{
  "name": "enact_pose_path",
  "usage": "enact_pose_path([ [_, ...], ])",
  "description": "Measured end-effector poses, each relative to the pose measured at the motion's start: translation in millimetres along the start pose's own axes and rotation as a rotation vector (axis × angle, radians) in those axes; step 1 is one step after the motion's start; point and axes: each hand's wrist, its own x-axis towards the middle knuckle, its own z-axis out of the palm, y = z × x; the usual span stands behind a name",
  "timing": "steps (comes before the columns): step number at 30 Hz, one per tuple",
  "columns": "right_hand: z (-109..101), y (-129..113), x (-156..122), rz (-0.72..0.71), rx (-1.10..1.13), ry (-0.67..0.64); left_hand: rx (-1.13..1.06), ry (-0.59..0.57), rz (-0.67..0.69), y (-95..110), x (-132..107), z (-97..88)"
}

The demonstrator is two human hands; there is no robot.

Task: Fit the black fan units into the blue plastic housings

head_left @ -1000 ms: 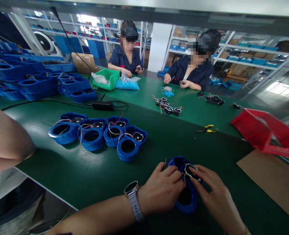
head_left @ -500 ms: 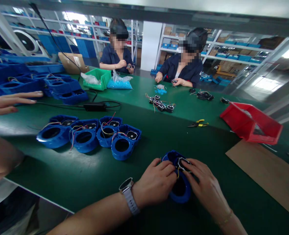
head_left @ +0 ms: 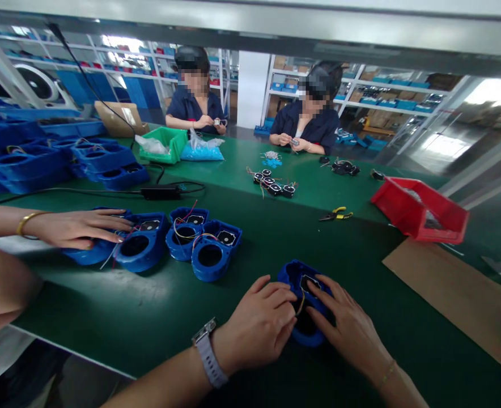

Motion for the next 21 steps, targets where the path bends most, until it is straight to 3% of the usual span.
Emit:
enact_pose_path([
  [3,7.7,-4.3,18.2,-0.009,0.046,-0.004,0.026,-0.011,-0.032,1.4,-13.9,-17.1],
  [6,15.9,-15.9,51.1,-0.027,0.079,-0.035,0.124,0.056,-0.154,-14.7,-26.8,-38.6],
  [10,27.8,-43.9,94.3,-0.002,0.040,-0.049,0.422,0.204,-0.452,-68.0,-47.4,-66.4],
  [13,38.7,-64.7,112.0,-0.022,0.051,-0.011,0.507,0.187,-0.632,-110.4,-67.1,-79.3],
  [16,48.2,-78.3,119.0,-0.069,0.128,0.006,0.413,0.088,-0.586,-133.9,-85.7,-86.2],
  [21,52.5,-96.9,126.3,-0.124,0.243,-0.032,0.378,0.046,-0.511,-145.5,-109.6,-99.1],
])
